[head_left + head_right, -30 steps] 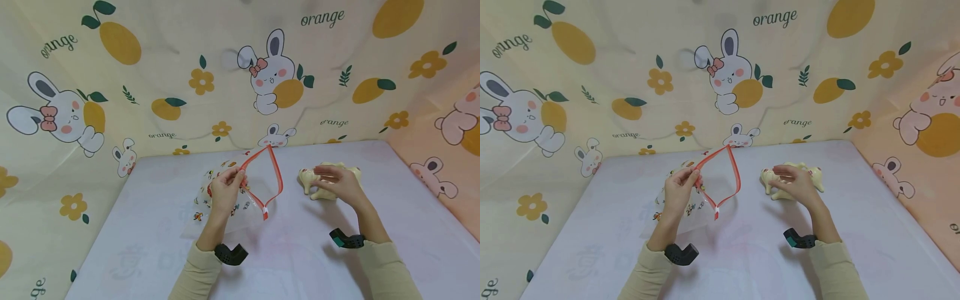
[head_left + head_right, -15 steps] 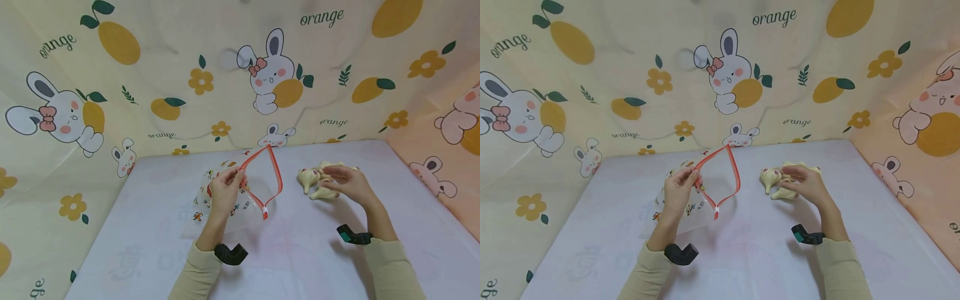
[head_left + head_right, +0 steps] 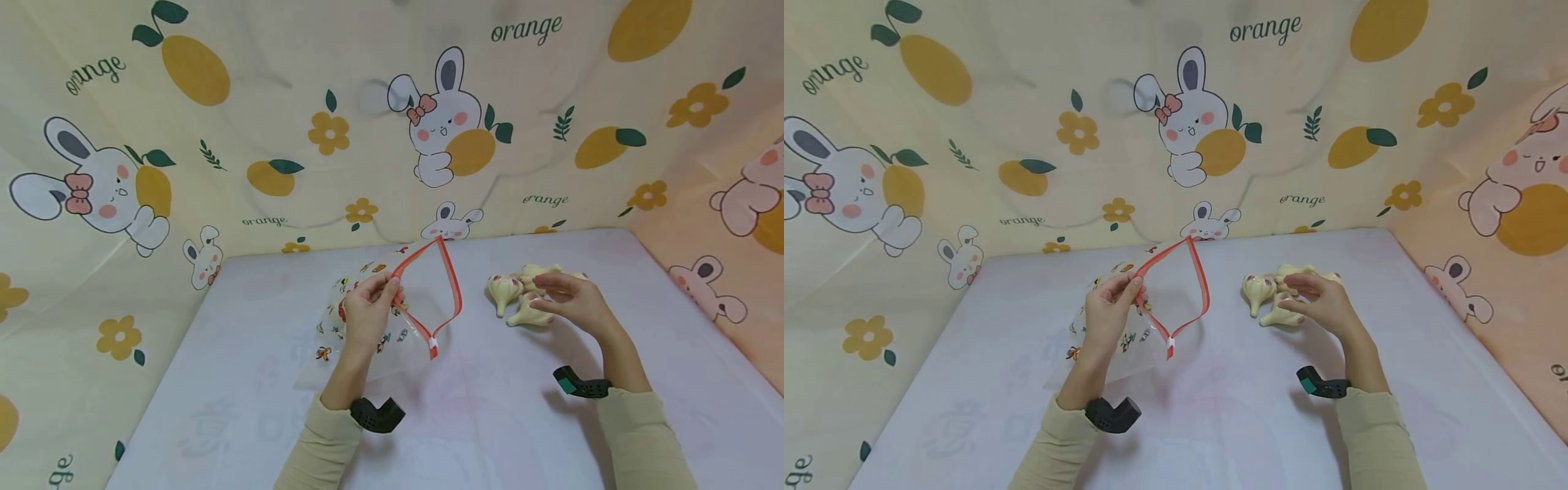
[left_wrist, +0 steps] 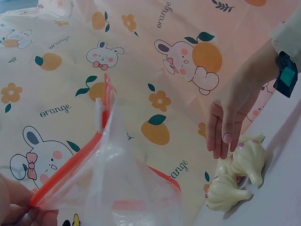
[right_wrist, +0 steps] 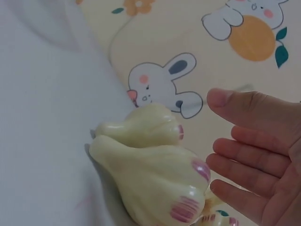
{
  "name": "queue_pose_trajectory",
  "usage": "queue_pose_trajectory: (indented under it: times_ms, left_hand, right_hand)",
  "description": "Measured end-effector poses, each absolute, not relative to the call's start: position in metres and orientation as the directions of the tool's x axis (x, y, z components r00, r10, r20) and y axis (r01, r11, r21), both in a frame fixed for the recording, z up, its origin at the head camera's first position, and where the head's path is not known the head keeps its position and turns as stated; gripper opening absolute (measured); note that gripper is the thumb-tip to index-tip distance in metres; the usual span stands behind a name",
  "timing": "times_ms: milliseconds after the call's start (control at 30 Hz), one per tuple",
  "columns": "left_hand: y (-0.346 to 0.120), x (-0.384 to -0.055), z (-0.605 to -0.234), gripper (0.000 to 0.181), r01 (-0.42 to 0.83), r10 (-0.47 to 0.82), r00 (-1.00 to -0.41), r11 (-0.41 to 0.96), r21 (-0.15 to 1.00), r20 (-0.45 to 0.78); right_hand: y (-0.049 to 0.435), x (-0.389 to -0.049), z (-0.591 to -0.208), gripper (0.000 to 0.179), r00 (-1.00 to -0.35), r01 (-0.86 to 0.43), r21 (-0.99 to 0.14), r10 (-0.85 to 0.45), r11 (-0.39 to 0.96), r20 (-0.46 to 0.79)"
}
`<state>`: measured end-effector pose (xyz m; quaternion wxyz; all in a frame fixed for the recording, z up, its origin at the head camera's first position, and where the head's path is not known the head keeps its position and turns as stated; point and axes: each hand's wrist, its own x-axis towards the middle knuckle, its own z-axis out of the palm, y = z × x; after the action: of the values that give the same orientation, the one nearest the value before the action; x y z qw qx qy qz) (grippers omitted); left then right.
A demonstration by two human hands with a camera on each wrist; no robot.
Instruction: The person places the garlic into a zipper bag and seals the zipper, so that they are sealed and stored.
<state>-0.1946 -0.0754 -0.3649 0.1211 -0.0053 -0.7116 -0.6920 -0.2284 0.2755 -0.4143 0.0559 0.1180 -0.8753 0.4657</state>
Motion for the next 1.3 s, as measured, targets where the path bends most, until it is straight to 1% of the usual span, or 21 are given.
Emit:
queue_pose_trajectory:
  times_ms: [267,667,1033,1300]
  left_hand:
    - [-0.075,-0.195,-0.365,0.02,0.181,-0.153,-0.971,0.043,0.982,0.186]
    - [-0.074,-0.194,-0.365,0.019,0.188,-0.153,-0.969,0.051,0.981,0.194]
    - [-0.074,-0.194,-0.365,0.019,0.181,-0.151,-0.971,0.037,0.983,0.185]
    - [-0.074,-0.194,-0.365,0.019,0.171,-0.156,-0.972,0.035,0.985,0.174]
  right_hand:
    - [0.278,-0.23,-0.417,0.051,-0.979,-0.199,-0.78,-0.155,0.593,0.132]
    - [0.283,-0.235,-0.428,0.055,-0.985,-0.152,-0.781,-0.161,0.606,0.066]
    - [0.284,-0.236,-0.434,0.054,-0.986,-0.144,-0.751,-0.159,0.644,0.053]
    - [0.285,-0.239,-0.441,0.056,-0.976,-0.185,-0.763,-0.204,0.619,0.071]
